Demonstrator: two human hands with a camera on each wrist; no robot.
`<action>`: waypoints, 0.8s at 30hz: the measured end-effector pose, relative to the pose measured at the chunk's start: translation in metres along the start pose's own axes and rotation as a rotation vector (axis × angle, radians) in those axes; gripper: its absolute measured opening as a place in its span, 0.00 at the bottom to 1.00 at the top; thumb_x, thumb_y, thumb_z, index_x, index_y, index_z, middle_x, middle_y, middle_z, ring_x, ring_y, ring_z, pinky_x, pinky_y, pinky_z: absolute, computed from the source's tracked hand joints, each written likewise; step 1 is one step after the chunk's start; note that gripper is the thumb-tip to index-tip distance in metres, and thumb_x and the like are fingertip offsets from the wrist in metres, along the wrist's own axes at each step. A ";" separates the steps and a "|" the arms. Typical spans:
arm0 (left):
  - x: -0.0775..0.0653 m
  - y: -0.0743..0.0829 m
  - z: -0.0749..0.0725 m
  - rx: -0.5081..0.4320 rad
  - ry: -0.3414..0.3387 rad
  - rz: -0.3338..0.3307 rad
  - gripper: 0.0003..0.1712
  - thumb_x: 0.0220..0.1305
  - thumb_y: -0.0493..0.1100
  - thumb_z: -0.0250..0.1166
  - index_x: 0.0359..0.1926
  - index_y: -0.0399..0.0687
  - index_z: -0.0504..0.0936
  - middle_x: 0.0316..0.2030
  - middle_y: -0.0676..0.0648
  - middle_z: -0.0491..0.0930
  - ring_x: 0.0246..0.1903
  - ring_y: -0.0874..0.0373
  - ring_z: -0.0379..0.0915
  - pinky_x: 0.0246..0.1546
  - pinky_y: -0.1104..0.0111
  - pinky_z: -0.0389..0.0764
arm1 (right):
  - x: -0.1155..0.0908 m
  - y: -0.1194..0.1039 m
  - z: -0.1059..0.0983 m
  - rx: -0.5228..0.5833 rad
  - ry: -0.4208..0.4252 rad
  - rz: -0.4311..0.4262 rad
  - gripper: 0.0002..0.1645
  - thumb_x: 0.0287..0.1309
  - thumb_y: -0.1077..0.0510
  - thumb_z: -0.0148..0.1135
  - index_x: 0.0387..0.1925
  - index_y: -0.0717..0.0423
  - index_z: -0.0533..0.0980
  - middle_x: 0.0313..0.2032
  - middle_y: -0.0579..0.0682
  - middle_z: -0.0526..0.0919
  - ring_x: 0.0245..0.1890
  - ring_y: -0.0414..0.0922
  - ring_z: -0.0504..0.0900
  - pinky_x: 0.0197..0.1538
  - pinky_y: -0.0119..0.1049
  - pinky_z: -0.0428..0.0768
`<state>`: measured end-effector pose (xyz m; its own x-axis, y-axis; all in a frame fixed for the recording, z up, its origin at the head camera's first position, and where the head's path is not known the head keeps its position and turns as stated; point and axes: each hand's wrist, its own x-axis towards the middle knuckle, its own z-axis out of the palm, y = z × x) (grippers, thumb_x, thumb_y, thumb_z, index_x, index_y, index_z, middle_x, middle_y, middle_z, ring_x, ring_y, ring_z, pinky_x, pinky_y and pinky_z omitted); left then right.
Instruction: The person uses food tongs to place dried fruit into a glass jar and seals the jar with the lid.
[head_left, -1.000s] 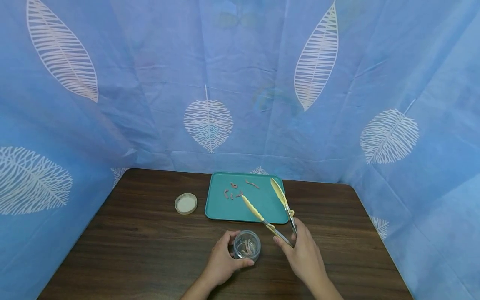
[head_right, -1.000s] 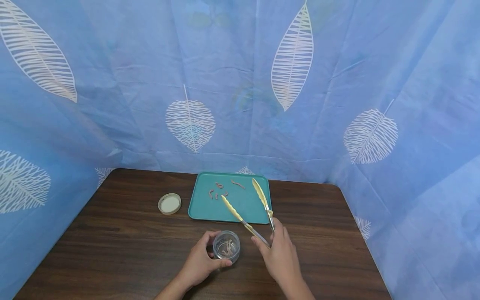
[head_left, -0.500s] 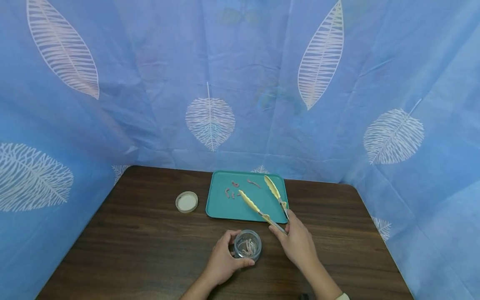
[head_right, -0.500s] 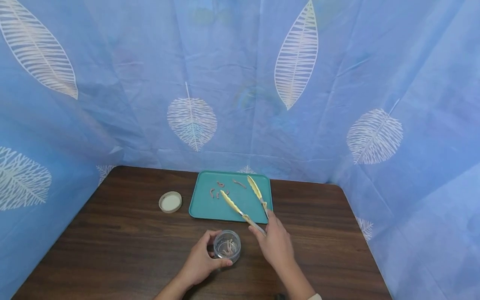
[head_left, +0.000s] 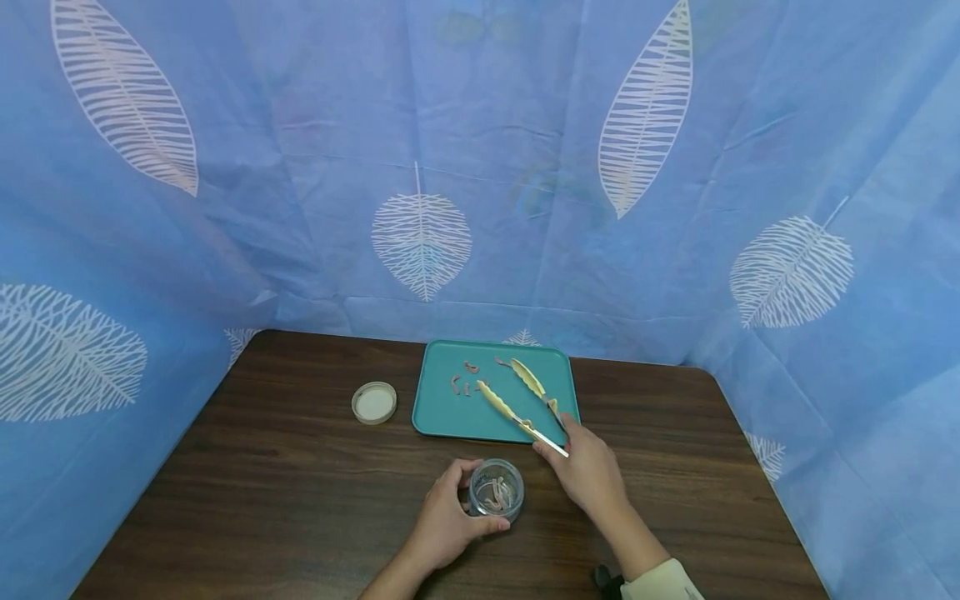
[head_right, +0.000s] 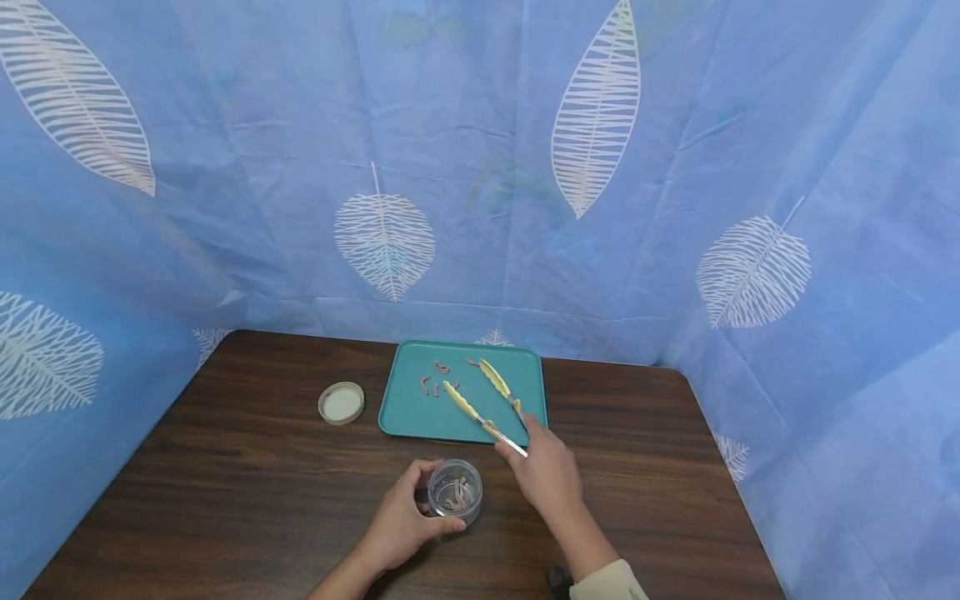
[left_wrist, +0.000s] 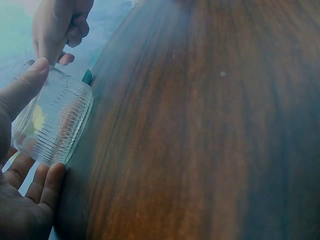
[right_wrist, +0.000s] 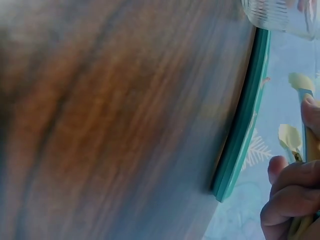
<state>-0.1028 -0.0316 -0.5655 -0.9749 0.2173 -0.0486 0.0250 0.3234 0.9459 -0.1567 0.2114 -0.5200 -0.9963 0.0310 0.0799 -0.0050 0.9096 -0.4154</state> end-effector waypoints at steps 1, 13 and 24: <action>0.000 0.000 0.000 -0.001 0.000 0.001 0.52 0.47 0.50 0.90 0.71 0.46 0.75 0.64 0.40 0.80 0.62 0.47 0.76 0.51 0.67 0.87 | 0.001 0.000 0.001 -0.014 -0.001 -0.007 0.48 0.68 0.37 0.73 0.76 0.61 0.72 0.49 0.63 0.91 0.46 0.60 0.91 0.42 0.57 0.87; 0.000 0.000 0.000 -0.009 -0.010 0.001 0.52 0.48 0.51 0.90 0.72 0.47 0.74 0.64 0.39 0.79 0.62 0.47 0.76 0.52 0.63 0.88 | 0.012 -0.008 0.014 -0.087 -0.074 0.020 0.43 0.69 0.36 0.72 0.74 0.57 0.76 0.57 0.66 0.89 0.48 0.65 0.90 0.45 0.62 0.88; 0.000 -0.002 -0.001 -0.010 -0.004 0.000 0.51 0.48 0.51 0.90 0.71 0.48 0.75 0.64 0.40 0.79 0.62 0.48 0.75 0.52 0.69 0.86 | 0.020 -0.014 0.018 -0.095 -0.091 0.020 0.39 0.71 0.37 0.69 0.73 0.56 0.78 0.63 0.64 0.86 0.56 0.66 0.88 0.54 0.64 0.86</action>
<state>-0.1032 -0.0328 -0.5669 -0.9739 0.2212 -0.0501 0.0225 0.3142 0.9491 -0.1783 0.1920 -0.5292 -0.9998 0.0159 -0.0117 0.0188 0.9445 -0.3280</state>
